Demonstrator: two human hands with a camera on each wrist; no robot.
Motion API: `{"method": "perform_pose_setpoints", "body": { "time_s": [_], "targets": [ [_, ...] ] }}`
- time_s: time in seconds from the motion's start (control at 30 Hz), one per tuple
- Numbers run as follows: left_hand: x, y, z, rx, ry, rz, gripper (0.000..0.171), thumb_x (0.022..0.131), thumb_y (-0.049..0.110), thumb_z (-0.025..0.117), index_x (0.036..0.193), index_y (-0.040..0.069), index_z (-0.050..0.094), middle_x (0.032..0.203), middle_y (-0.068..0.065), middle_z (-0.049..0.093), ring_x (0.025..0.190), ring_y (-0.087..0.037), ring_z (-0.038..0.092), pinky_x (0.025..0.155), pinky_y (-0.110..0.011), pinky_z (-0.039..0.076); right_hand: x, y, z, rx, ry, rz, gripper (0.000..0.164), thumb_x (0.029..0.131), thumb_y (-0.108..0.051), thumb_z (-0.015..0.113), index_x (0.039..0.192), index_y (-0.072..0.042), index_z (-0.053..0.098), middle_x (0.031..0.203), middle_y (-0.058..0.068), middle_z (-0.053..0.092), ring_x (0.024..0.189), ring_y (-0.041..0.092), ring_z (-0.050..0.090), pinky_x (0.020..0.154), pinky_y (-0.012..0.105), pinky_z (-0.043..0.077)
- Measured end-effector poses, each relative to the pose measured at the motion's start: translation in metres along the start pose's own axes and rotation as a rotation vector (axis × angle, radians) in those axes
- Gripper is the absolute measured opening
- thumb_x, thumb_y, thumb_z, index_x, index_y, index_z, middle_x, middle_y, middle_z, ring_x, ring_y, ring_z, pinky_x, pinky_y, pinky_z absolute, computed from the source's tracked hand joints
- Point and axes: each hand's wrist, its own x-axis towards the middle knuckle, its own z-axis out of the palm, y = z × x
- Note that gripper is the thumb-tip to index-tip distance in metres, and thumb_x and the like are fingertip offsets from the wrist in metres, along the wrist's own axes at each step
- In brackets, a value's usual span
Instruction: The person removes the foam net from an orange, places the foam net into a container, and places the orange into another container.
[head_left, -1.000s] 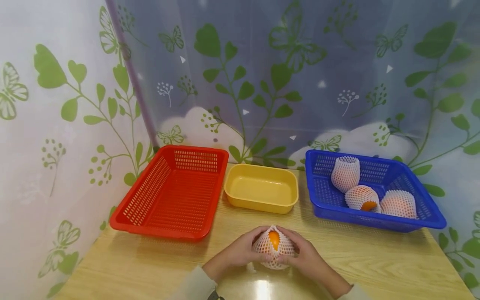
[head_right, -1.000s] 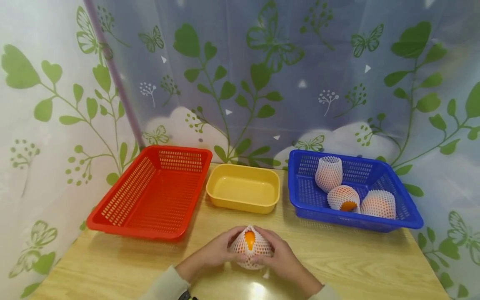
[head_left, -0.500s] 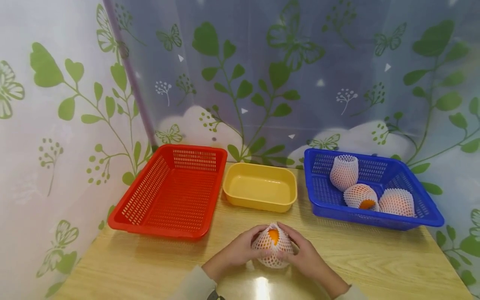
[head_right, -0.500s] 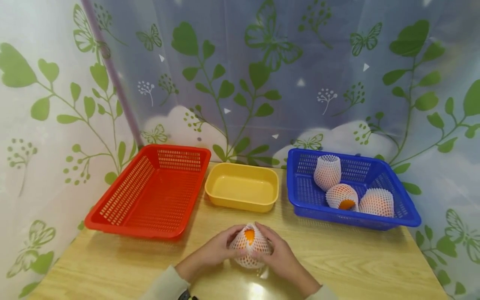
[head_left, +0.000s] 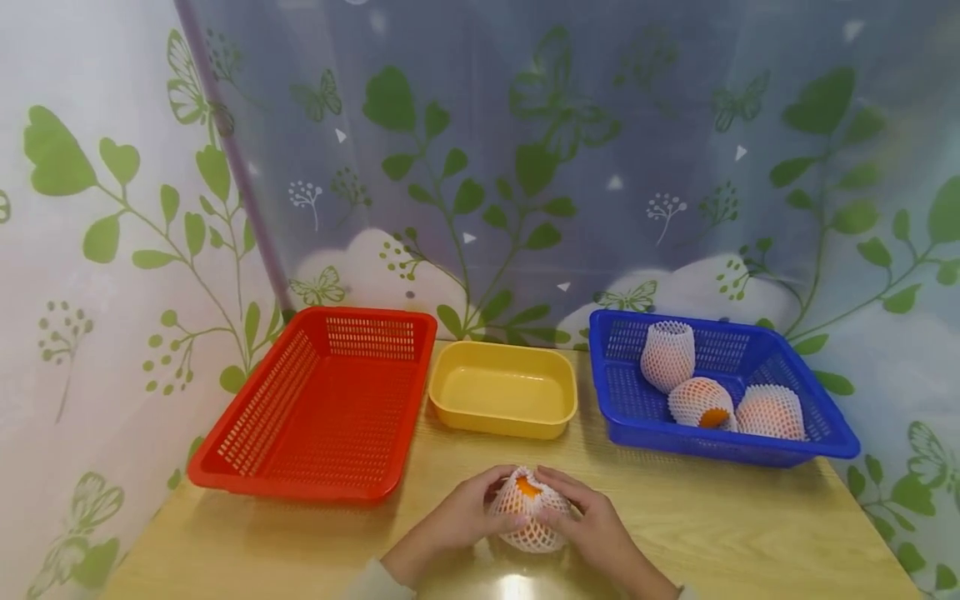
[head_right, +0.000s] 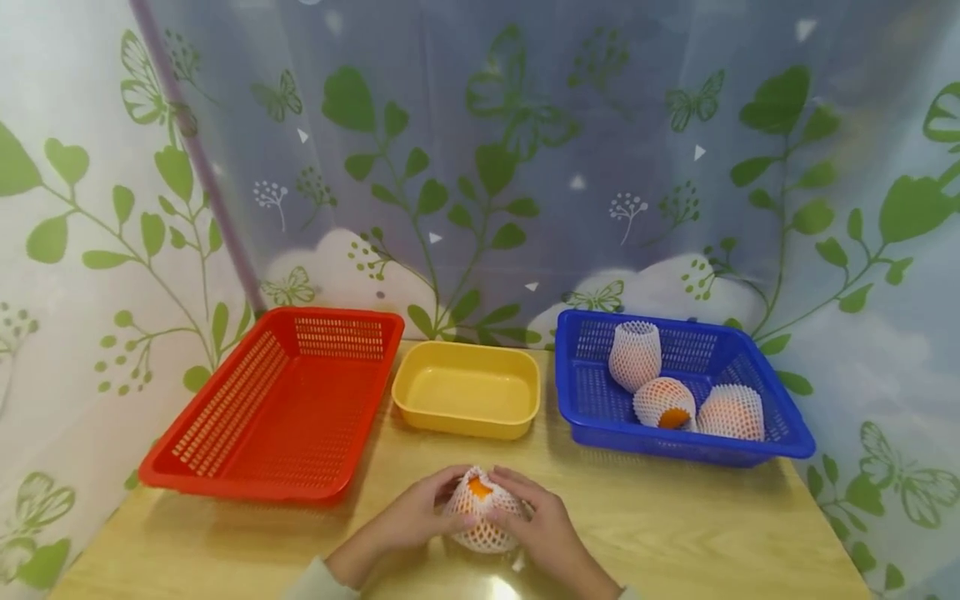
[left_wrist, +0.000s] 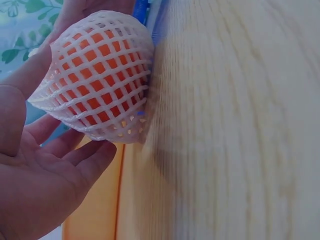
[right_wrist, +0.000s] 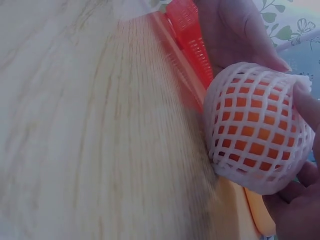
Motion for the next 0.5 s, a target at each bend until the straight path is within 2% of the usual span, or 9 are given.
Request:
{"method": "perform_pose_setpoints", "body": {
  "time_s": [0.1, 0.23, 0.37, 0.5],
  "targets": [
    [-0.001, 0.002, -0.002, -0.001, 0.010, 0.017, 0.066, 0.087, 0.031, 0.074, 0.142, 0.007, 0.046, 0.136, -0.010, 0.055, 0.122, -0.027, 0.054, 0.103, -0.041, 0.043, 0.001, -0.001, 0.003, 0.012, 0.066, -0.016, 0.036, 0.087, -0.019, 0.073, 0.122, -0.010, 0.068, 0.135, 0.004, 0.059, 0.131, 0.026, 0.047, 0.107, 0.036, 0.038],
    [-0.003, 0.003, -0.002, 0.013, 0.001, 0.029, 0.067, 0.089, 0.030, 0.072, 0.144, 0.005, 0.044, 0.140, -0.013, 0.053, 0.125, -0.029, 0.052, 0.105, -0.040, 0.042, 0.003, -0.002, 0.007, 0.023, 0.140, -0.060, 0.023, 0.085, -0.015, 0.075, 0.107, -0.008, 0.075, 0.123, 0.003, 0.067, 0.125, 0.023, 0.054, 0.101, 0.022, 0.039],
    [-0.005, 0.003, -0.001, 0.020, 0.008, 0.037, 0.064, 0.091, 0.028, 0.069, 0.144, 0.003, 0.043, 0.140, -0.014, 0.052, 0.126, -0.030, 0.052, 0.105, -0.040, 0.042, 0.004, -0.003, 0.012, 0.049, 0.219, -0.087, 0.015, 0.083, -0.011, 0.076, 0.098, -0.007, 0.077, 0.112, 0.007, 0.071, 0.117, 0.019, 0.060, 0.096, 0.018, 0.043],
    [-0.007, 0.004, 0.001, 0.004, 0.034, 0.048, 0.060, 0.093, 0.028, 0.067, 0.143, 0.003, 0.045, 0.140, -0.014, 0.053, 0.126, -0.030, 0.052, 0.104, -0.039, 0.043, 0.003, -0.003, 0.016, 0.085, 0.249, -0.081, 0.016, 0.083, -0.008, 0.075, 0.099, -0.005, 0.076, 0.108, 0.009, 0.072, 0.111, 0.010, 0.062, 0.092, 0.018, 0.047]
  ]
}}
